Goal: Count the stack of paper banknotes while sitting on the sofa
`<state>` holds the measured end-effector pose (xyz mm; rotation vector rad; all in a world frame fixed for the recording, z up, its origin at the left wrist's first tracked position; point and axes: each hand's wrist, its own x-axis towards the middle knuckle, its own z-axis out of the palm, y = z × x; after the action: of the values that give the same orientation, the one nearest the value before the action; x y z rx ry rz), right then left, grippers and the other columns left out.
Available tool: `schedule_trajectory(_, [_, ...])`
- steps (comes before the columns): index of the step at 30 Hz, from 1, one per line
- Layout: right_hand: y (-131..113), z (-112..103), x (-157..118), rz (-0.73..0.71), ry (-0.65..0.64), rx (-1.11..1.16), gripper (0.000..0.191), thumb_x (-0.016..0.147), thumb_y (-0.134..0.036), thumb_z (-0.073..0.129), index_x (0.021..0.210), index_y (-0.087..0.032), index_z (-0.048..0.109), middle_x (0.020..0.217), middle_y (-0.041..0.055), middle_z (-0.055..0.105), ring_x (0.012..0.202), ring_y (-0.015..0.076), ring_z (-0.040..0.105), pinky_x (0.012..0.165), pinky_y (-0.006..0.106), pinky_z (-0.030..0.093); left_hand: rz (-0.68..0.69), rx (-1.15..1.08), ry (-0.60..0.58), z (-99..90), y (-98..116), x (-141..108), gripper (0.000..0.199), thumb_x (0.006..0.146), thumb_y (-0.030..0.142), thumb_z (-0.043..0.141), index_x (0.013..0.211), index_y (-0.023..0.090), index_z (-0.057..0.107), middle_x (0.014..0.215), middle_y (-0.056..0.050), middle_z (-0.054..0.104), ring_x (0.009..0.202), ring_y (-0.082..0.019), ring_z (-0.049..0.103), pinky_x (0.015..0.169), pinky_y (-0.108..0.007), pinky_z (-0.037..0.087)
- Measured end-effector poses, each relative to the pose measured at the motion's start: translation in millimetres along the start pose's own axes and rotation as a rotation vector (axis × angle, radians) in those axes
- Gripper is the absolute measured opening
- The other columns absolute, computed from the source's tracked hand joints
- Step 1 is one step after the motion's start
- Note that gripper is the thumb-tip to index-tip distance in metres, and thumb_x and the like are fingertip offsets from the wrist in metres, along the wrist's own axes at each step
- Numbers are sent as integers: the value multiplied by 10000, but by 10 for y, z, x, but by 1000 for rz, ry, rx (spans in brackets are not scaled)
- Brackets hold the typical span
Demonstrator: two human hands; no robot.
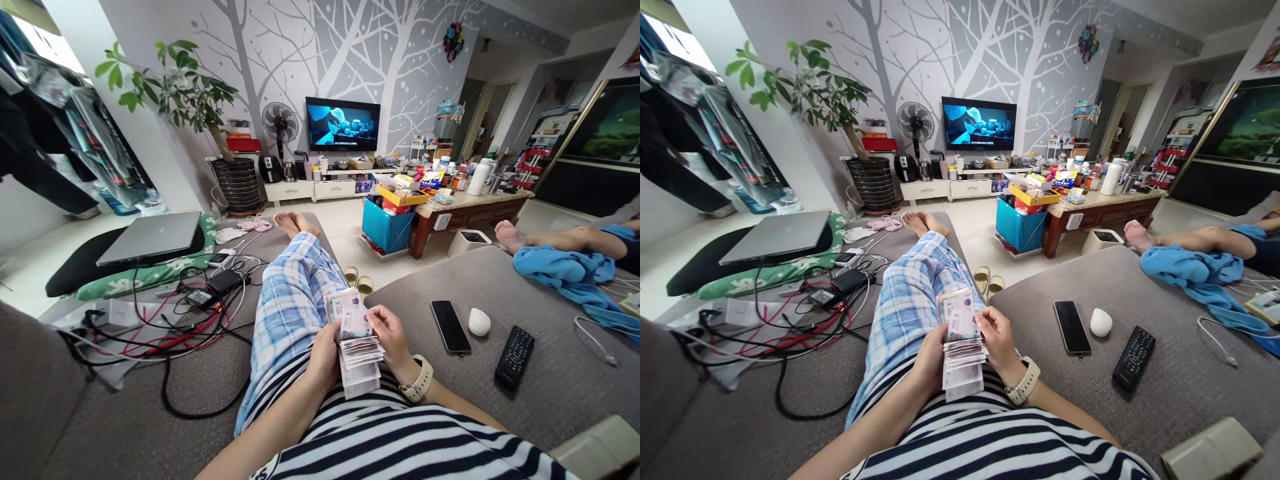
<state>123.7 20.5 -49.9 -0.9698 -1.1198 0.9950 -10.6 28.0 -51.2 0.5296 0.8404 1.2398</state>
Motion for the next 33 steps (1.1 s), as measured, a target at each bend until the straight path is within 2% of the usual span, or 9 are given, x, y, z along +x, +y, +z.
schedule_trajectory(3, [7, -11, -9, -1, -4, 9, 405, 812, -584, 679, 739, -191, 618, 625, -24, 516, 573, 121, 418, 549, 259, 356, 13, 31, -35, -8, -3, 4, 270, 671, 349, 777, 813, 128, 714, 819, -85, 775, 855, -275, 732, 786, -354, 561])
schedule_trajectory(14, [26, -46, -49, -24, -60, 31, 393, 868, -561, 643, 710, -206, 585, 612, -31, 469, 560, 124, 374, 542, 267, 323, 10, 24, -26, -26, -21, 26, 258, 682, 327, 764, 837, 126, 716, 852, -97, 782, 829, -271, 735, 779, -359, 564])
schedule_trajectory(22, [-21, -26, -64, -9, -54, 20, 446, 837, -607, 653, 658, -209, 565, 577, -32, 457, 541, 123, 357, 522, 270, 305, -13, 0, -34, -11, -2, 0, 269, 673, 302, 766, 868, 122, 722, 864, -101, 785, 868, -286, 740, 791, -365, 573])
schedule_trajectory(27, [-47, -4, -69, 6, -92, 75, 483, 867, -621, 602, 634, -198, 598, 573, 11, 571, 513, 124, 410, 525, 278, 328, -27, -17, 12, -21, 0, -11, 296, 693, 278, 745, 936, 111, 728, 965, -133, 789, 898, -284, 746, 789, -363, 583])
schedule_trajectory(33, [23, -1, -8, 68, 24, 2, 430, 689, -562, 800, 644, -208, 561, 558, -33, 525, 545, 125, 447, 554, 269, 379, -43, -11, 5, -9, 28, -51, 292, 672, 263, 771, 925, 127, 718, 955, -130, 789, 880, -286, 751, 805, -384, 588])
